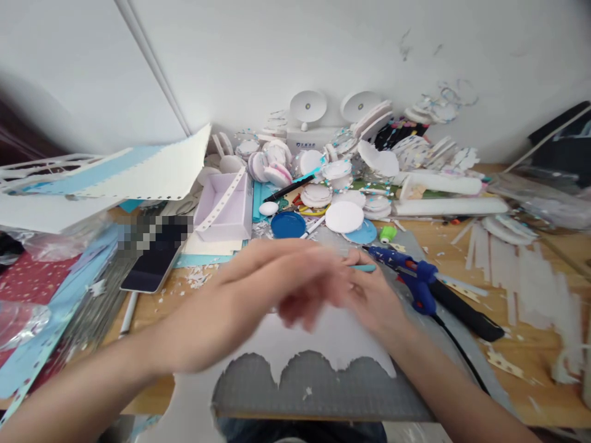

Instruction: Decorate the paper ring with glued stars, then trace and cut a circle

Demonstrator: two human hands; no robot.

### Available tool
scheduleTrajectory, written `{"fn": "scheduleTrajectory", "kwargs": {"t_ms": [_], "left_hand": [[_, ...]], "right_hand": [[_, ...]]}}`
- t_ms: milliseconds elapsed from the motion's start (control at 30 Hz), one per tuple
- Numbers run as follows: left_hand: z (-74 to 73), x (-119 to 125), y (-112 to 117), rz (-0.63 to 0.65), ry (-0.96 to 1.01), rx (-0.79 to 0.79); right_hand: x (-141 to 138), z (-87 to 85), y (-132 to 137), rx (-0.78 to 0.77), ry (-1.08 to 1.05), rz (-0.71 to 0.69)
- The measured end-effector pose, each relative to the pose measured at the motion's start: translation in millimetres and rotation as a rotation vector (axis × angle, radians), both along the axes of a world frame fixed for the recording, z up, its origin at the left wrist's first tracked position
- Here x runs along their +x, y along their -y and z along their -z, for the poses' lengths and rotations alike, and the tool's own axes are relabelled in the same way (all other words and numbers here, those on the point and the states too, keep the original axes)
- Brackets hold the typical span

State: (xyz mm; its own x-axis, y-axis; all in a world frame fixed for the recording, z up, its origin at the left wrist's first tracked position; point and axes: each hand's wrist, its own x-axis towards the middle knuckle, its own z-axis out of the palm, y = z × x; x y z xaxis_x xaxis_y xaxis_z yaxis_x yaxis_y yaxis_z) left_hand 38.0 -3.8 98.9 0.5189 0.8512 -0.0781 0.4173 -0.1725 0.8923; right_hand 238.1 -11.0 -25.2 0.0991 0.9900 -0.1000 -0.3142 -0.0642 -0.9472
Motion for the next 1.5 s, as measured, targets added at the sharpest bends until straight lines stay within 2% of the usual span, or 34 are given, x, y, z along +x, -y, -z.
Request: {"fn": "scheduleTrajectory", "kwargs": {"t_ms": [67, 133, 200, 267, 367, 433, 567, 700, 833, 933, 1033, 1133, 1233, 1367, 1500], "left_hand": [[11.9, -7, 3, -0.074, 0.081, -0.109], [30.4, -13, 9, -0.167, -0.045, -0.135], [50.3, -14, 17, -0.161, -0.140, -0.191], [67.1, -9, 23, -0.158, -0.180, -0.174], [81.3, 3, 22, -0.152, -0.169, -0.153], [83.0, 7, 16, -0.112, -0.119, -0.186], [76.9, 4, 5, 0.065, -0.071, -0.275], [72.6, -5, -4, 0.199, -0.165, -0.163], [68.5, -10, -13, 0.266, -0.244, -0.081], [62.9, -12, -14, 0.189, -0.357, 0.038], [58.7, -16, -5, 0.033, -0.429, 0.180], [60.9, -18, 10, -0.057, -0.408, 0.249], [69.2, -18, 18, -0.051, -0.419, 0.235], [79.2, -22, 18, -0.037, -0.370, 0.233], [83.3, -28, 19, 0.001, -0.351, 0.282]], "right_hand": [[-2, -6.6, 0, -0.043, -0.076, 0.031], [-4, -12.8, 1, -0.089, -0.145, 0.036], [-7, -17.8, 1, -0.116, -0.187, 0.017], [-9, -21.8, 3, -0.138, -0.237, 0.004], [-11, -27.2, 7, -0.151, -0.294, 0.023], [-10, -30.8, 11, -0.136, -0.292, 0.038], [-4, -35.7, 22, -0.050, -0.201, 0.060], [0, -33.3, 32, 0.077, -0.058, 0.137], [-1, -30.5, 42, 0.320, 0.244, 0.205], [-3, -35.3, 49, 0.623, 0.601, 0.254], [-6, -41.5, 52, 0.940, 0.974, 0.197], [-11, -42.8, 51, 1.148, 1.150, 0.178], [-18, -41.6, 49, 1.213, 1.197, 0.181], [-20, -40.4, 49, 1.158, 1.196, 0.163], [-15, -36.1, 51, 1.145, 1.178, 0.175]]}}
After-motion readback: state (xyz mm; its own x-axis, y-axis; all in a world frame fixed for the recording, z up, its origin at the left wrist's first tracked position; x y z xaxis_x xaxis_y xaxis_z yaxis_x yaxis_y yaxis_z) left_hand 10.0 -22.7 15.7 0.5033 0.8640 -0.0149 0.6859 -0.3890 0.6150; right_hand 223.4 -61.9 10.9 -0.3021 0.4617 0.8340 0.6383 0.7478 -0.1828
